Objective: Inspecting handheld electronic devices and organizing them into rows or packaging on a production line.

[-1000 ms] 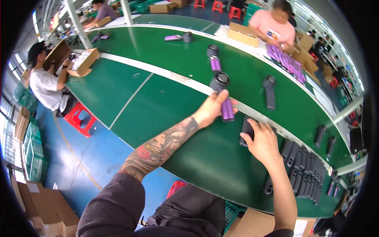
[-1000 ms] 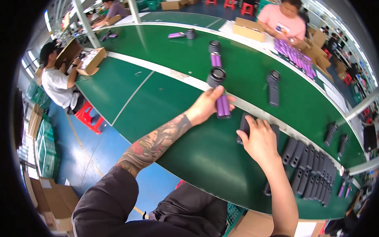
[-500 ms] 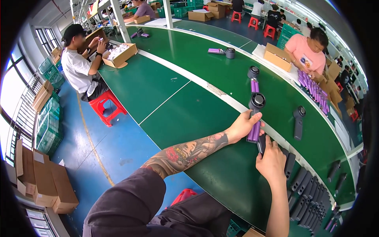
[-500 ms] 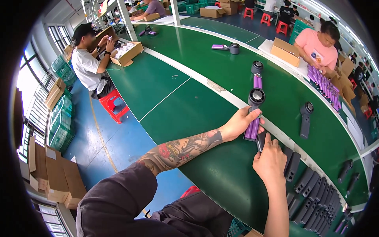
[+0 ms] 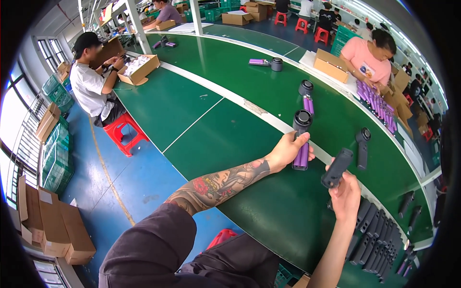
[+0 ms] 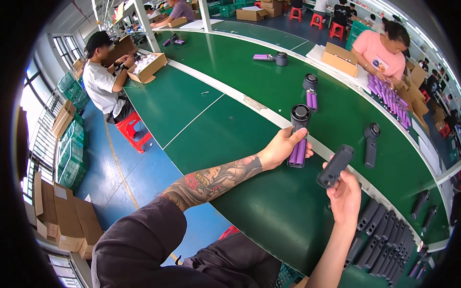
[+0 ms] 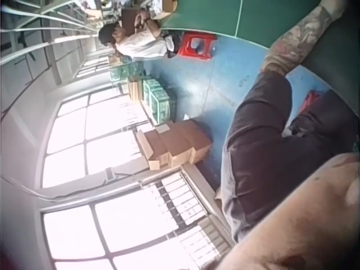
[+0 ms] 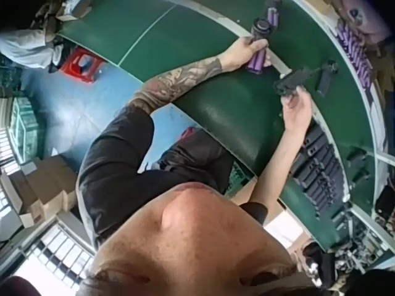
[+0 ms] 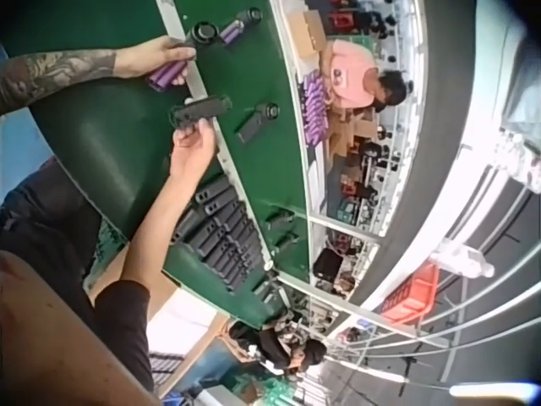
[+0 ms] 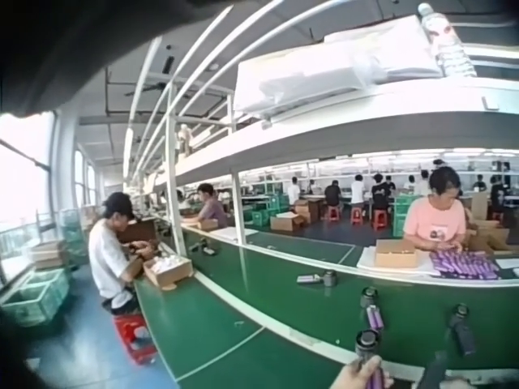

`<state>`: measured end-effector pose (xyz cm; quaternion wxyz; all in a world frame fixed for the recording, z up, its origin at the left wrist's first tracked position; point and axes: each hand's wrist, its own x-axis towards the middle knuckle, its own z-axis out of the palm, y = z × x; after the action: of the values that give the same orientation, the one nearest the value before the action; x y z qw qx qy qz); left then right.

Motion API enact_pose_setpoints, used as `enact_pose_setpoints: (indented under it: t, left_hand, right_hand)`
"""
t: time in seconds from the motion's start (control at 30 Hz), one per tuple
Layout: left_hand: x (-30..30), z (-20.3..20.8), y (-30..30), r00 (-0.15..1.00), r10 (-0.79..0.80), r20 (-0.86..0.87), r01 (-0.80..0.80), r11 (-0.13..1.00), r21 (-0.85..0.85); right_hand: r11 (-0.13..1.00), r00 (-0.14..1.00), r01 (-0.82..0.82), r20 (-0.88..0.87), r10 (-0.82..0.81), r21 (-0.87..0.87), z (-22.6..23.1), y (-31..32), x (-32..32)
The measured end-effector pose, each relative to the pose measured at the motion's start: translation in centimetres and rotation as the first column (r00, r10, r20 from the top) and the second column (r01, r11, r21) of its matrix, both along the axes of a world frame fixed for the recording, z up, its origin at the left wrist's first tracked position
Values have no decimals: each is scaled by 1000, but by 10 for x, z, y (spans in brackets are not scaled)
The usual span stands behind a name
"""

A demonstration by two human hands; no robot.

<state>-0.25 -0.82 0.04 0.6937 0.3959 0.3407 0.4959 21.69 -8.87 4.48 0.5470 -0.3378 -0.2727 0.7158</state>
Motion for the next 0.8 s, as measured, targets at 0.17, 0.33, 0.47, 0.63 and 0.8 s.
enact_pose_setpoints:
  t: [0.17,0.33,0.47,0.63,0.8]
  left_hand:
    - [8,-3,-11,994,-104,24,102,993,65]
    - [7,-7,-7,955,-227,189,218,973,71]
    - [9,-7,-10,924,-266,275,270,963,26]
    - [15,-14,-17,936,-280,213,285,959,6]
    - [21,-14,-23,904,-325,277,336,942,11]
  right_hand:
    - [982,985,129,-133,-111,136,-29,1,-1]
    - [967,964,244,-125,-234,70,-13,0,-12]
    - [977,962,195,-209,-174,84,-19,0,-16]
    - [795,585,127,603,-543,593,-29,-7,-39]
    - [615,348,-27,584,-733,788,-47,-2,-51]
